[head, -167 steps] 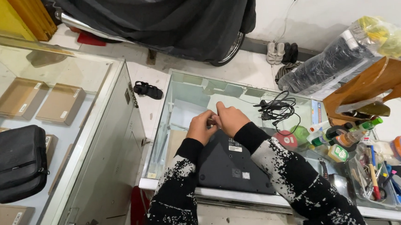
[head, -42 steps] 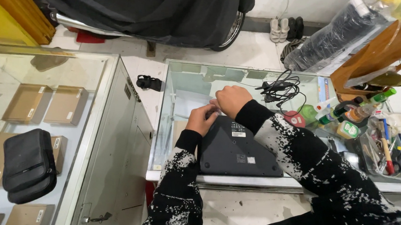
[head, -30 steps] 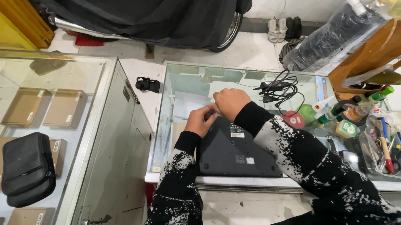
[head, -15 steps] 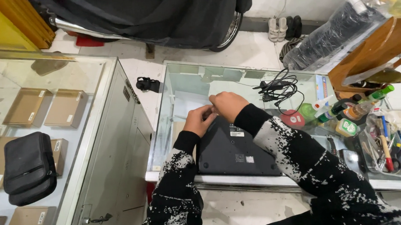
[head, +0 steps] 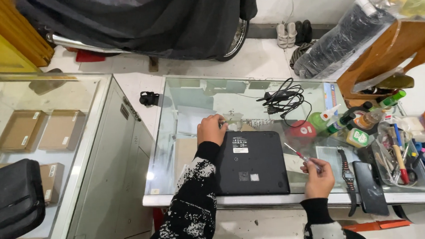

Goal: Screwing the back casing of a laptop using a manual screwdriver.

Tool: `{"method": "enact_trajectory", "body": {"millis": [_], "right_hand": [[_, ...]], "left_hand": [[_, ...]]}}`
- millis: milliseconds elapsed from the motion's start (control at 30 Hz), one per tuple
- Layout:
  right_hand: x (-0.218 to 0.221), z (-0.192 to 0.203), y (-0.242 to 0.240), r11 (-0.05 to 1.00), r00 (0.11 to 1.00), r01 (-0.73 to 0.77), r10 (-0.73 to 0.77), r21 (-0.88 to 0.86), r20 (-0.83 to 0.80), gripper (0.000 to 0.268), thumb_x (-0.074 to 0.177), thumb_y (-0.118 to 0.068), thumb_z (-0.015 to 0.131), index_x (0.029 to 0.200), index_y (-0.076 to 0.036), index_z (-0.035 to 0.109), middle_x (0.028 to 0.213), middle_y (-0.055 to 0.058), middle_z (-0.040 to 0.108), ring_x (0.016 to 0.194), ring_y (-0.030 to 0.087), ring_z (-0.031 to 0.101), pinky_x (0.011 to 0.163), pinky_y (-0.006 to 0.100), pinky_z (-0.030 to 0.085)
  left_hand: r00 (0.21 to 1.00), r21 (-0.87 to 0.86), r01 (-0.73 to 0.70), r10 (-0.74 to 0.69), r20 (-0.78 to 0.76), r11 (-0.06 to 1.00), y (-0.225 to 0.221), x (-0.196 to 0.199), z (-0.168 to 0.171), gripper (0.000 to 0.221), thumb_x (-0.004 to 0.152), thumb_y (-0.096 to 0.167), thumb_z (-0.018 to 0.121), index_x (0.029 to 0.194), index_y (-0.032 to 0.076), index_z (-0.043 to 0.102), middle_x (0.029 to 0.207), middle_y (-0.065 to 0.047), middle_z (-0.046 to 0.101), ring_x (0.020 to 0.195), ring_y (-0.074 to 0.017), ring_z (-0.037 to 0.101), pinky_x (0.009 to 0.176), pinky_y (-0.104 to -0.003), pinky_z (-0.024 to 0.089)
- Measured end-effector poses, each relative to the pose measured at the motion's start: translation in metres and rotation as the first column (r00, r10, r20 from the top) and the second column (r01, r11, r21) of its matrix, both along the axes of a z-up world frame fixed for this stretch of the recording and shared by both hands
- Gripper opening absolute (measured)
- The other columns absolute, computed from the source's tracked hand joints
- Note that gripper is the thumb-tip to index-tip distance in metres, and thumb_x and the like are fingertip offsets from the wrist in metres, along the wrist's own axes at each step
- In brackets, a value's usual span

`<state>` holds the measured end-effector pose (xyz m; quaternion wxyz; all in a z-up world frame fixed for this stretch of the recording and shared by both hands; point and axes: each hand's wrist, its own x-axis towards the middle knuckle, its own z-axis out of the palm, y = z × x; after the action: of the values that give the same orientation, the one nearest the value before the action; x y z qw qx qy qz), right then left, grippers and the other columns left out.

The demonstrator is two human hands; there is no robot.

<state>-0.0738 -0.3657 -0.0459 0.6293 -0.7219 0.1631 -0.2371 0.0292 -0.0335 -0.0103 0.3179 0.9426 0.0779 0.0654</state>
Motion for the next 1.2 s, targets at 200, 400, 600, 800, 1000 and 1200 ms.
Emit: {"method": "enact_trajectory", "body": {"millis": [200, 400, 600, 800, 1000, 1200], "right_hand": [[-0.006, 0.005, 0.008, 0.999, 0.998, -0.029, 0.028, 0.022, 0.053, 0.010, 0.099, -0.004, 0.063, 0.108, -0.002, 0.066, 0.083, 0.013, 0.068, 0.075, 0.018, 0.069, 0.078, 0.030, 0.059], [-0.011, 0.017, 0.013, 0.998, 0.998, -0.065, 0.065, 0.007, -0.004, 0.011, 0.099, -0.004, 0.063, 0.108, 0.001, 0.067, 0.099, 0.014, 0.070, 0.077, 0.021, 0.072, 0.079, 0.032, 0.061], [-0.014, 0.021, 0.014, 0.998, 0.997, -0.069, 0.069, 0.002, -0.018, 0.013, 0.098, -0.005, 0.064, 0.109, 0.000, 0.068, 0.102, 0.013, 0.071, 0.080, 0.021, 0.074, 0.079, 0.031, 0.060], [-0.012, 0.015, 0.012, 0.998, 0.999, -0.048, 0.048, 0.030, -0.012, 0.015, 0.099, -0.006, 0.064, 0.112, -0.001, 0.068, 0.101, 0.013, 0.071, 0.081, 0.020, 0.072, 0.079, 0.029, 0.058], [0.004, -0.031, -0.012, 0.992, 0.993, -0.068, 0.057, 0.110, 0.103, 0.020, 0.096, -0.001, 0.068, 0.114, -0.004, 0.060, 0.098, 0.013, 0.065, 0.082, 0.018, 0.069, 0.078, 0.027, 0.056], [-0.006, 0.013, 0.010, 0.869, 0.982, -0.134, 0.053, 0.476, 0.179, 0.018, 0.098, -0.004, 0.065, 0.115, -0.006, 0.058, 0.091, 0.012, 0.057, 0.078, 0.018, 0.059, 0.070, 0.026, 0.048]], "left_hand": [[1.000, 0.146, 0.010, -0.010, -0.007, 0.989, -0.010, 0.026, -0.020, 0.016, 0.094, 0.032, 0.074, 0.102, 0.019, 0.078, 0.103, -0.002, 0.071, 0.101, -0.0293, 0.062, 0.089, -0.048, 0.049], [0.998, 0.194, 0.025, -0.036, 0.056, 0.981, -0.015, 0.036, -0.026, 0.011, 0.094, 0.023, 0.074, 0.086, 0.018, 0.080, 0.091, -0.001, 0.073, 0.086, -0.0273, 0.065, 0.080, -0.043, 0.049], [0.999, 0.289, 0.009, -0.019, 0.033, 0.957, -0.012, 0.041, -0.042, 0.012, 0.099, 0.018, 0.065, 0.091, 0.015, 0.072, 0.094, -0.005, 0.068, 0.092, -0.0304, 0.060, 0.081, -0.045, 0.049], [0.950, -0.290, -0.219, 0.272, 0.155, 0.932, 0.011, 0.031, -0.036, 0.010, 0.101, 0.019, 0.062, 0.098, 0.013, 0.069, 0.091, -0.006, 0.075, 0.089, -0.0283, 0.069, 0.081, -0.044, 0.051], [0.898, -0.842, -0.080, 0.404, 0.171, 0.533, 0.005, -0.036, 0.051, 0.011, 0.097, 0.014, 0.067, 0.103, 0.008, 0.074, 0.093, -0.005, 0.075, 0.090, -0.0157, 0.070, 0.081, -0.031, 0.059], [0.880, -0.963, 0.155, 0.413, 0.235, 0.220, -0.015, -0.079, 0.099, 0.009, 0.093, 0.002, 0.070, 0.102, 0.001, 0.071, 0.092, -0.013, 0.072, 0.081, -0.0197, 0.069, 0.073, -0.029, 0.058]]}}
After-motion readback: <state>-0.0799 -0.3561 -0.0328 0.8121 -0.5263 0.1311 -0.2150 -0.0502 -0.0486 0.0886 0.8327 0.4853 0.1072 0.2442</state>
